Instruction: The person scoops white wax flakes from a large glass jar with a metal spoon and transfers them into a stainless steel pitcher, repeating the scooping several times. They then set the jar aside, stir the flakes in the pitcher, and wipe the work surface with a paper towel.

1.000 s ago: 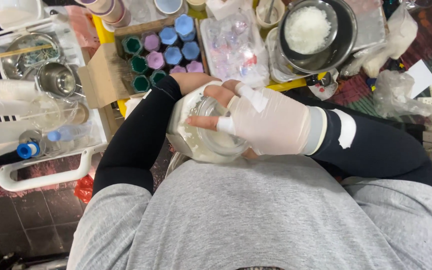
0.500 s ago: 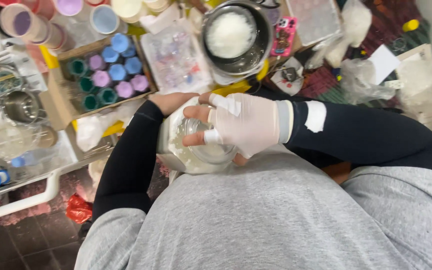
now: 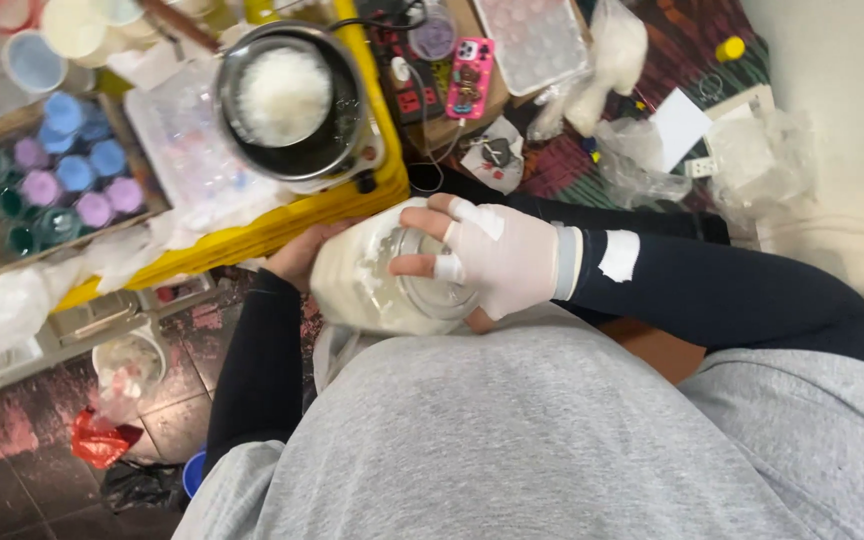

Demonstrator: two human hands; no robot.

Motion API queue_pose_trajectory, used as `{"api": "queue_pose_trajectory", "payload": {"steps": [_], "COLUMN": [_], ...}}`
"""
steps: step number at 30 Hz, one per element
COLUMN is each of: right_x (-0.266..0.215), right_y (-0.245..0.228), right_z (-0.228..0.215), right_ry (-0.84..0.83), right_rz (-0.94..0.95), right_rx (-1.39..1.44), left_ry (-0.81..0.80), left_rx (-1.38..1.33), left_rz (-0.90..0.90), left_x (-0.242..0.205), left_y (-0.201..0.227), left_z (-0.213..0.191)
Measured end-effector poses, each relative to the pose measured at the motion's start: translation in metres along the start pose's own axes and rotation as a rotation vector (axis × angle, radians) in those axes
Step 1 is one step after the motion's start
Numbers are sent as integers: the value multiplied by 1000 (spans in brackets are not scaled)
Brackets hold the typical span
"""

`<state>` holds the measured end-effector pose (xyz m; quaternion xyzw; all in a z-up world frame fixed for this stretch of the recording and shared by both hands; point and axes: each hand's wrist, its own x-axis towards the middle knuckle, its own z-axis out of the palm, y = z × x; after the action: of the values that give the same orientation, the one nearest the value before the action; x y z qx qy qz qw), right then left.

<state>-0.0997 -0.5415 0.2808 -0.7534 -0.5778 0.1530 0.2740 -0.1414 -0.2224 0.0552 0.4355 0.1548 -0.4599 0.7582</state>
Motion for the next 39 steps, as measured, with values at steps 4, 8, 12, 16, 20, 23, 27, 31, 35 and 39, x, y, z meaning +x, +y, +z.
{"api": "queue_pose_trajectory", "payload": {"steps": [4,8,12,16,20,23,27,31,35,39], "right_x": [-48,-95,-133,-176,-206,-226,-251,-268,-280,-285], "right_y": [11,25,40,72,108,141,187,234,279,310], "right_z": [12,20,30,59,82,101,131,152,186,216], "right_ry": [-35,8,-96,-44,-71,-94,-136,-130,-91,97], "right_rz": [192,294,500,608,745,844,964,992,1127,1295], "right_rx": [-58,-179,-286,-291,-301,-253,-232,-263,-178,-150], "left_ry": [-45,-96,-20,-106,86,418,461,395,362,416], "left_rx": [-67,-38,43,9,-156,115,638,531,439,389], "left_rz": [-42,-195,-349,-380,-360,-360,-104,-410,-402,-402], "left_x": [61,163,241,341,409,391,424,325,263,229], "left_y": [8,-12,-19,-77,-125,-120,-239,-158,-124,-95], "left_z": [42,54,107,108,109,139,42,70,56,44]}}
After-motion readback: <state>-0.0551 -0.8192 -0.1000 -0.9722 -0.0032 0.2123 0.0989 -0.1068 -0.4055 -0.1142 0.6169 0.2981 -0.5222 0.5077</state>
